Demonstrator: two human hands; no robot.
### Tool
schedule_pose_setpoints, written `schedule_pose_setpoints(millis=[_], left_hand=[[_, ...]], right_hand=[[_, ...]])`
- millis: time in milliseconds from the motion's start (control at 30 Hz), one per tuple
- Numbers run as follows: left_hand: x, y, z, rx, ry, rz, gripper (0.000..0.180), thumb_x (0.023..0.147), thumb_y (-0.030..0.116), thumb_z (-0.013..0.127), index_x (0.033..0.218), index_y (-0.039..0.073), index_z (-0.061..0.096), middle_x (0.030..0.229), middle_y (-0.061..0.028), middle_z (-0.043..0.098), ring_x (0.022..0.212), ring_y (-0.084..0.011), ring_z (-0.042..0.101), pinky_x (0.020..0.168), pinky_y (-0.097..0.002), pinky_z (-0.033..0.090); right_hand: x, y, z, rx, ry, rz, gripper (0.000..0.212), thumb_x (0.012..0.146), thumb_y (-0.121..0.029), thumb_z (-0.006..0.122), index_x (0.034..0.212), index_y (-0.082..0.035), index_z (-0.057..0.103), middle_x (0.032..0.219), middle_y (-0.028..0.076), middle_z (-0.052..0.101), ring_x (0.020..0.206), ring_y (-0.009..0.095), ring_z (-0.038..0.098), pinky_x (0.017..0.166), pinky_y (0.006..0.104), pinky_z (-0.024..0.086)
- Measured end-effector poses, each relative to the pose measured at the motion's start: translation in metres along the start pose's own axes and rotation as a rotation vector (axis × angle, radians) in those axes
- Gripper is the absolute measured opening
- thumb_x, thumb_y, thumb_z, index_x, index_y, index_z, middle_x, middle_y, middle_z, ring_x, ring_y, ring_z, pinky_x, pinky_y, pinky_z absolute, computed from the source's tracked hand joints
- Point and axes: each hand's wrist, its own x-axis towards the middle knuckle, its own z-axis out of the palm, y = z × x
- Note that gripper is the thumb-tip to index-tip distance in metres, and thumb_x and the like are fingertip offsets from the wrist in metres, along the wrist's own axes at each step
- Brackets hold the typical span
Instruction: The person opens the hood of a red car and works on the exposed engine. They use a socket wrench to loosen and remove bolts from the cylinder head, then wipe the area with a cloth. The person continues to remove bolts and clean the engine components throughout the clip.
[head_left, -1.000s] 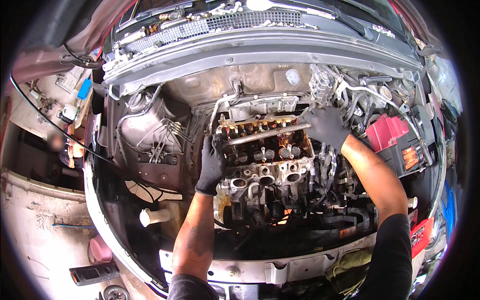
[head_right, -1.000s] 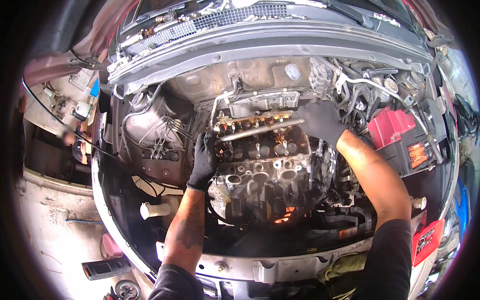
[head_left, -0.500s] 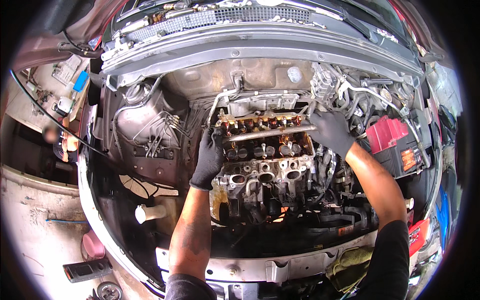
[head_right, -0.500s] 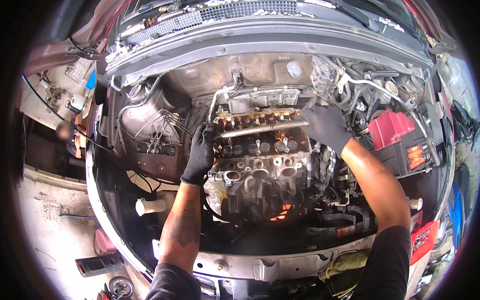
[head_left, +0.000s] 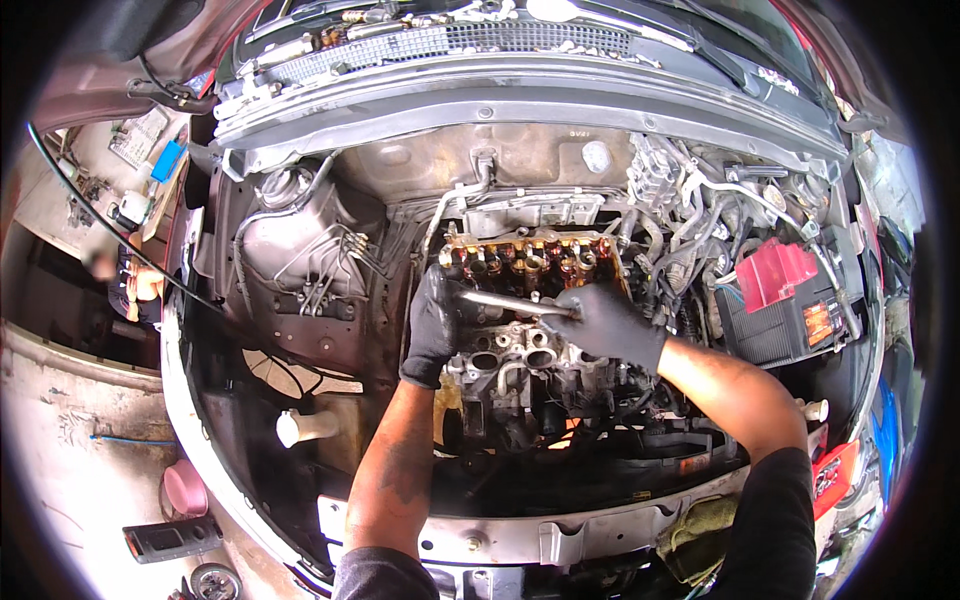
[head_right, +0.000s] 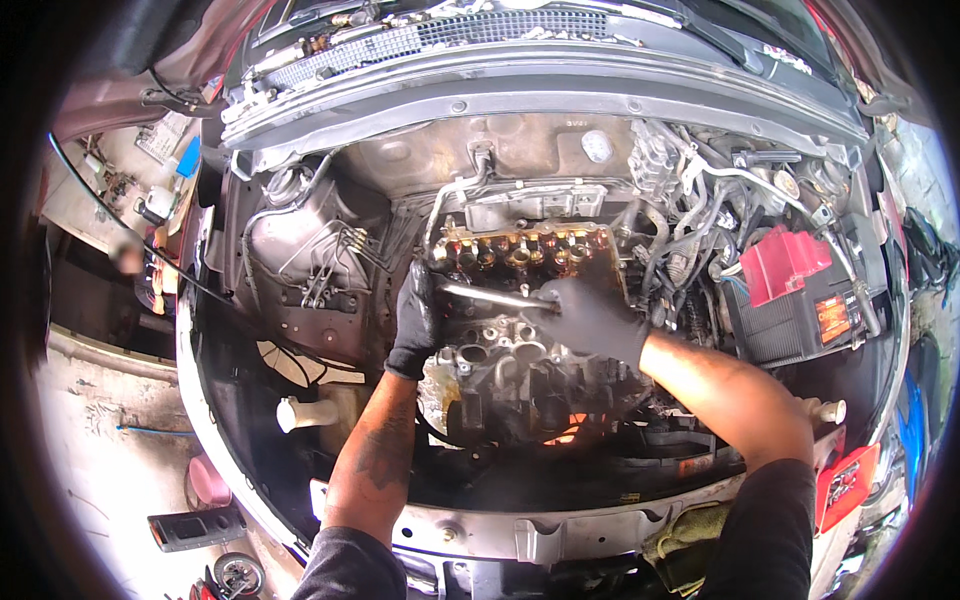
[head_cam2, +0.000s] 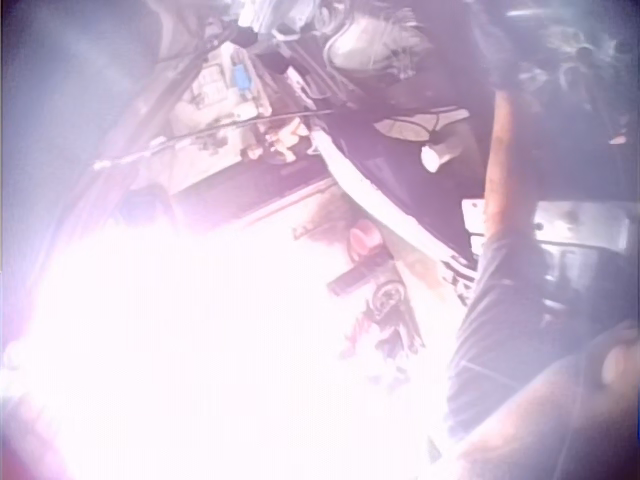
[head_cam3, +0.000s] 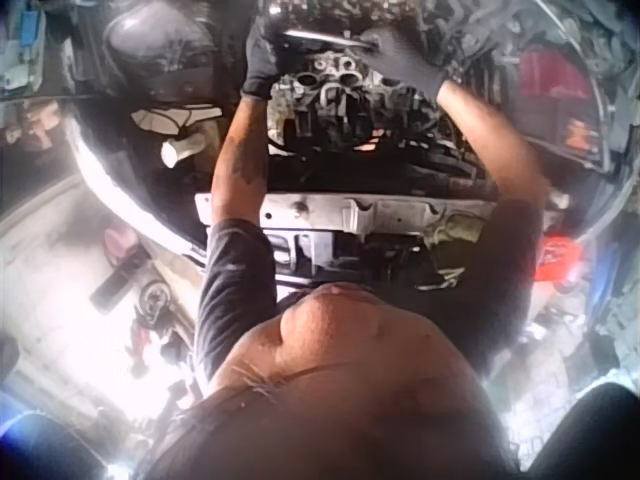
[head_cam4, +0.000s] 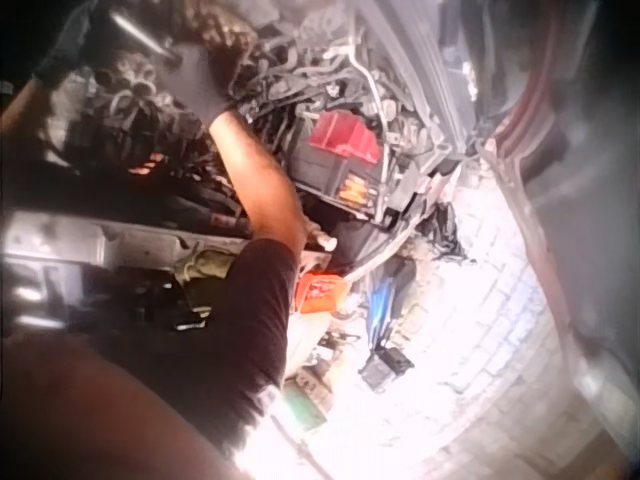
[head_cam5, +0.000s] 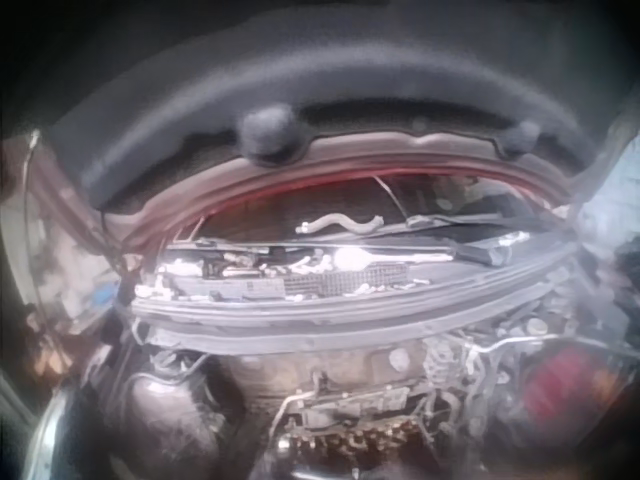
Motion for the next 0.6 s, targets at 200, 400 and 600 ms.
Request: schedule_pose_setpoints(millis=[200, 400, 600], left_hand=[[-0.002, 0.006, 0.005, -0.196, -0.017, -0.166, 0.051, 0.112, 0.041, 0.038, 0.126, -0.003, 0.061, 0.103, -0.0118, 0.068, 0.092, -0.0213, 0.063, 0.086, -0.0356, 0.052], [0.000, 0.001, 0.007, 0.150, 0.147, 0.293, 0.038, 0.110, 0.030, 0.045, 0.126, 0.000, 0.061, 0.099, -0.0139, 0.067, 0.086, -0.0236, 0.064, 0.083, -0.0383, 0.051], [0.004, -0.003, -0.004, 0.143, 0.135, 0.228, 0.039, 0.106, 0.027, 0.040, 0.106, 0.000, 0.068, 0.089, -0.0130, 0.064, 0.081, -0.0296, 0.062, 0.079, -0.0399, 0.050]], right_hand=[[-0.006, -0.022, -0.020, -0.168, 0.106, -0.044, 0.032, 0.093, -0.036, 0.071, 0.092, -0.003, 0.074, 0.072, 0.017, 0.068, 0.065, 0.033, 0.068, 0.061, 0.0432, 0.050], [-0.010, -0.020, -0.006, -0.060, 0.077, -0.024, 0.022, 0.098, -0.027, 0.063, 0.100, -0.006, 0.071, 0.070, 0.015, 0.064, 0.061, 0.025, 0.064, 0.060, 0.0419, 0.048], [-0.047, -0.046, 0.034, 0.210, -0.169, 0.035, 0.021, 0.102, -0.008, 0.053, 0.123, -0.005, 0.053, 0.070, 0.006, 0.056, 0.059, 0.013, 0.057, 0.053, 0.0335, 0.046]])
